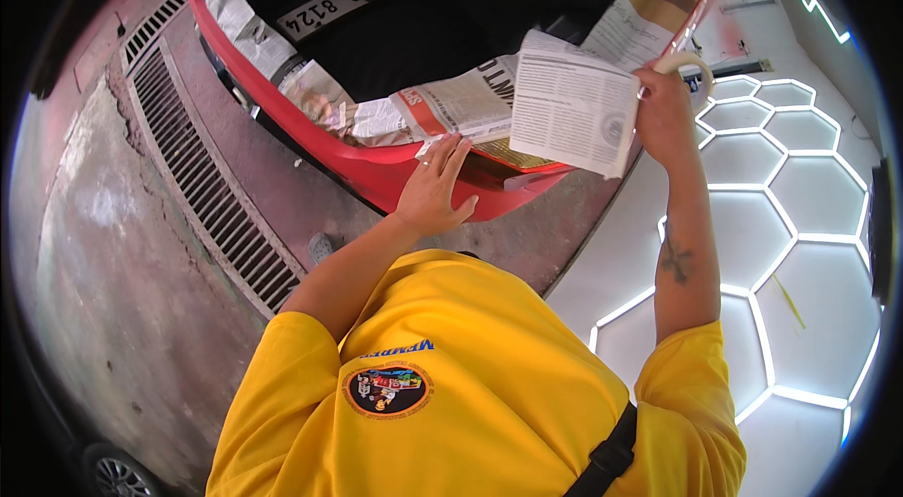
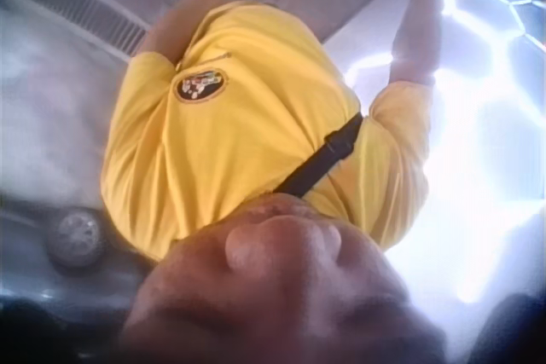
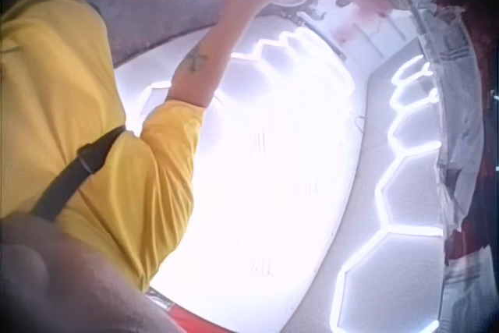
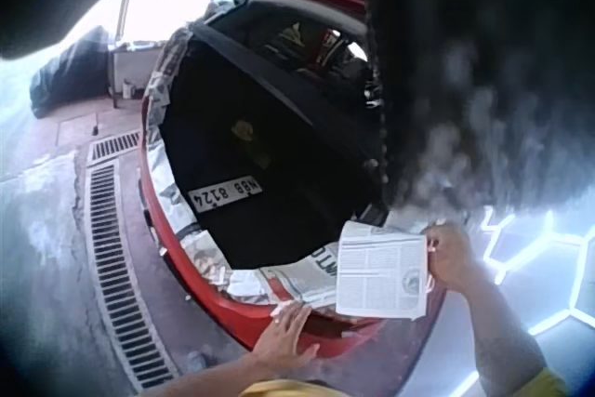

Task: The person tapes sheets of newspaper onto the rear bumper and trunk area of a red car using masking tape. They smooth the paper down and secure the edges to cover the vehicle's surface.

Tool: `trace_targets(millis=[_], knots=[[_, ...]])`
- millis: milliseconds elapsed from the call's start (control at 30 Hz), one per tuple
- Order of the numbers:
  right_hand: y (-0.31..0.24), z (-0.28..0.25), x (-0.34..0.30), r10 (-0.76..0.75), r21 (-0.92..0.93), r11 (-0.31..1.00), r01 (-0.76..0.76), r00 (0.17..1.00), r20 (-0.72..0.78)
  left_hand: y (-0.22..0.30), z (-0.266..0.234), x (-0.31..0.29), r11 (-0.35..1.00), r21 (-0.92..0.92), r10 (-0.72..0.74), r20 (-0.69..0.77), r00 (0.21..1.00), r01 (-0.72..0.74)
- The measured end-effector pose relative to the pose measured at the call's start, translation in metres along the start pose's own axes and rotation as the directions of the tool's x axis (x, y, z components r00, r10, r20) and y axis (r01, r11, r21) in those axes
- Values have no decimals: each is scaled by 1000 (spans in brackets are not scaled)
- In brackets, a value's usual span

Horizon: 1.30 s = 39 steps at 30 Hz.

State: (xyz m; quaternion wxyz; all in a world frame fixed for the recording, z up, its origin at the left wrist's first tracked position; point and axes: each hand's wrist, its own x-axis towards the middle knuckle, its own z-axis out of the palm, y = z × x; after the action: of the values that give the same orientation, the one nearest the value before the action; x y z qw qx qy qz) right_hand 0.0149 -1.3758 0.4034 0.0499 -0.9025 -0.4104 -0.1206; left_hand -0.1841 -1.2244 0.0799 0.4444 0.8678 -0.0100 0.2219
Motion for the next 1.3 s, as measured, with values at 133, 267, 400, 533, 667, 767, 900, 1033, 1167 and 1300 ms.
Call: trace_targets(millis=[133,267,400,533,667,767,900,1033,1167,1300], knots=[[-19,-19,27,110,-76,993,-94,965,240,23,-35,25,996,-46,-73,155,985,81],[-21,-30,31,113,-22,994,-111,944,310,39,-59,52,990,137,-55,261,964,20],[-17,-27,16,116,45,990,-133,956,269,61,-51,63,989,-27,148,113,982,-146],[-11,-16,-1,80,187,978,-94,993,84,90,-49,82,983,-28,183,47,982,-182],[-18,-11,-14,14,355,934,-33,998,56,101,-47,90,981,76,158,222,962,-179],[-26,-15,-17,25,280,960,-22,1000,-10,96,-45,88,971,-76,237,172,956,-227],[-8,-20,-14,96,150,983,-102,994,51,106,-45,91,965,-142,229,40,973,-221],[6,-9,-15,66,81,995,-65,998,-17,118,-47,97,987,-89,141,41,989,-137],[2,-14,-2,69,50,996,-73,995,65,120,-52,108,994,-19,111,89,990,-110],[4,-12,3,101,119,987,-110,991,84,119,-66,117,997,-77,-7,213,977,24]])
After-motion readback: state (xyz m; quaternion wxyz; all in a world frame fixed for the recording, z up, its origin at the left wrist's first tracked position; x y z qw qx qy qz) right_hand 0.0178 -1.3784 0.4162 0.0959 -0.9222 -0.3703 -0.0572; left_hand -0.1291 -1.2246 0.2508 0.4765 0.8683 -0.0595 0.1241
